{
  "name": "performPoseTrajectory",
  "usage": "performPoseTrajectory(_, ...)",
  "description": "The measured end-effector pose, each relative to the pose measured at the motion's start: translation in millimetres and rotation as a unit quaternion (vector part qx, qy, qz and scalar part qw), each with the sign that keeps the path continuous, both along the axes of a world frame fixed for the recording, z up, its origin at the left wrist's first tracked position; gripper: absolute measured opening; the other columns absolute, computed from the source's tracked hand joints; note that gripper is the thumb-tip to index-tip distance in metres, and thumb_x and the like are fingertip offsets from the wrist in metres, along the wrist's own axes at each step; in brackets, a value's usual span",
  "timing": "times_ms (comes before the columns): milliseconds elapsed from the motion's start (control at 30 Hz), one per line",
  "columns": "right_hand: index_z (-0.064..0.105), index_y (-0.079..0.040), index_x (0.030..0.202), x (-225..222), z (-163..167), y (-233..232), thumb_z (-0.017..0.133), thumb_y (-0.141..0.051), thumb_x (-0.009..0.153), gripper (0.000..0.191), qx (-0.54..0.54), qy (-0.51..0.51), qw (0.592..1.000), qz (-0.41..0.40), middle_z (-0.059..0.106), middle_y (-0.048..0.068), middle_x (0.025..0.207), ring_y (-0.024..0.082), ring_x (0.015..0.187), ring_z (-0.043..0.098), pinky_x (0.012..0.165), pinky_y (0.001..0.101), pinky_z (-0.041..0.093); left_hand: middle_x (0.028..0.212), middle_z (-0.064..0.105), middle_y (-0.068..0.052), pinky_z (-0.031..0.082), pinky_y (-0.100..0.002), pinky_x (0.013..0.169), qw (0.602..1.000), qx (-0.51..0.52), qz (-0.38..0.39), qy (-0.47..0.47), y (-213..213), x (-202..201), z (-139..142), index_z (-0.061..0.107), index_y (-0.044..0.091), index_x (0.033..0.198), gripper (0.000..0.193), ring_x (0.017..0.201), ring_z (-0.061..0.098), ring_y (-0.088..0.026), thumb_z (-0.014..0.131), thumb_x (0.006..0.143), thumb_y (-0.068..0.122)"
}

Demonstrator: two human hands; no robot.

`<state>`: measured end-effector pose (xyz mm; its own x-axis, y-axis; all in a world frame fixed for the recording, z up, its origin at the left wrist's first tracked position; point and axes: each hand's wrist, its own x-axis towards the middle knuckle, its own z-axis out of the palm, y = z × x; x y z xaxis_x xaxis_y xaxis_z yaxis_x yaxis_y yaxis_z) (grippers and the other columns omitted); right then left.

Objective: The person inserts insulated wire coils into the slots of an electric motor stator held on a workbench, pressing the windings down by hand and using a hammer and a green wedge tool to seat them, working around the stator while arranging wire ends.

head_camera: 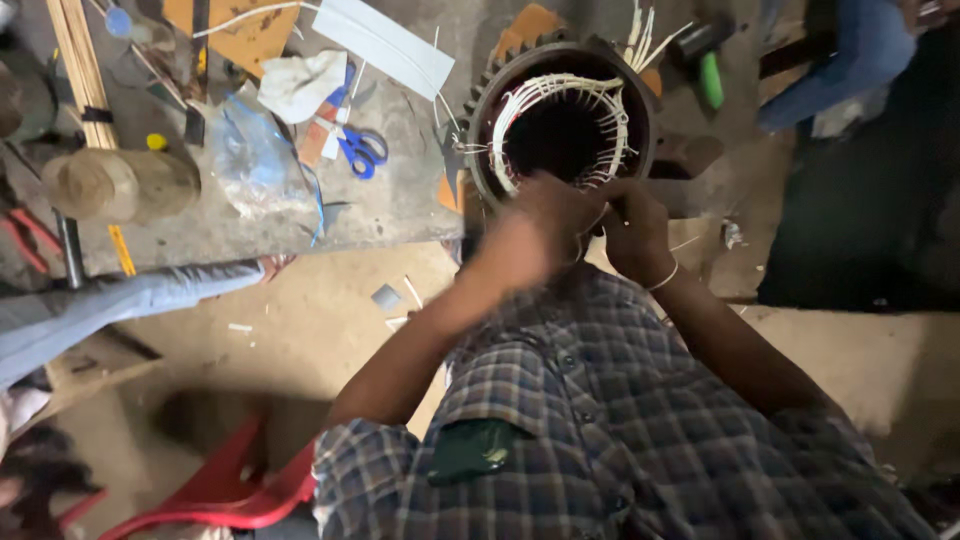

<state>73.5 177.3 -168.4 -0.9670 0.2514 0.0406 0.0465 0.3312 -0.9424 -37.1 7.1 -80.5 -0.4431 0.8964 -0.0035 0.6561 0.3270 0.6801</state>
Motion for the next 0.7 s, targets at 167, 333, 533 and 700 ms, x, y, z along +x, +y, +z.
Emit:
performPoseTrajectory(167,0.067,-0.008,0.112,0.7,8.7,0.7,0.06,0.014,0.088,0.033,0.109,0.03,0.992,0.057,0.069,0.013,0.109,0.029,0.101,0.069,0.088,0.0382,0.055,0.095,0.071,-0.02,0.054,-0.048,0.081,0.993,0.082,0.081,-0.001,-12.1,-31.5,-58.2,0.073,0.003,0.101,0.024,0.093,0.066,-0.041,0.063,0.079,0.004)
performPoseTrajectory(333,0.064,-0.007,0.106,-0.4,11.7,-2.2,0.071,0.002,0.078,0.03,0.132,0.061,0.985,0.088,0.069,0.012,0.111,0.035,0.104,0.063,0.091,0.0447,0.05,0.095,0.073,-0.018,0.056,-0.051,0.081,0.992,-0.116,-0.002,-0.043,20.5,-64.6,-102.8,0.079,0.011,0.096,0.025,0.094,0.069,-0.04,0.063,0.078,0.006)
performPoseTrajectory(533,0.065,-0.01,0.099,-4.7,13.3,-5.9,0.075,-0.002,0.069,0.032,0.162,0.014,0.982,0.094,0.07,0.009,0.111,0.034,0.107,0.062,0.094,0.045,0.048,0.102,0.073,-0.018,0.056,-0.05,0.083,0.963,-0.225,-0.074,-0.132,38.7,-83.7,-94.3,0.079,0.018,0.103,0.03,0.098,0.069,-0.04,0.067,0.076,0.013)
performPoseTrajectory(700,0.067,-0.006,0.107,0.0,22.8,-13.0,0.068,0.005,0.074,0.035,0.148,0.007,0.986,0.07,0.067,0.012,0.116,0.035,0.111,0.06,0.097,0.044,0.049,0.104,0.073,-0.019,0.055,-0.051,0.085,0.964,-0.19,-0.109,-0.15,35.3,-84.8,-97.7,0.075,0.014,0.109,0.029,0.099,0.069,-0.041,0.068,0.081,0.018)
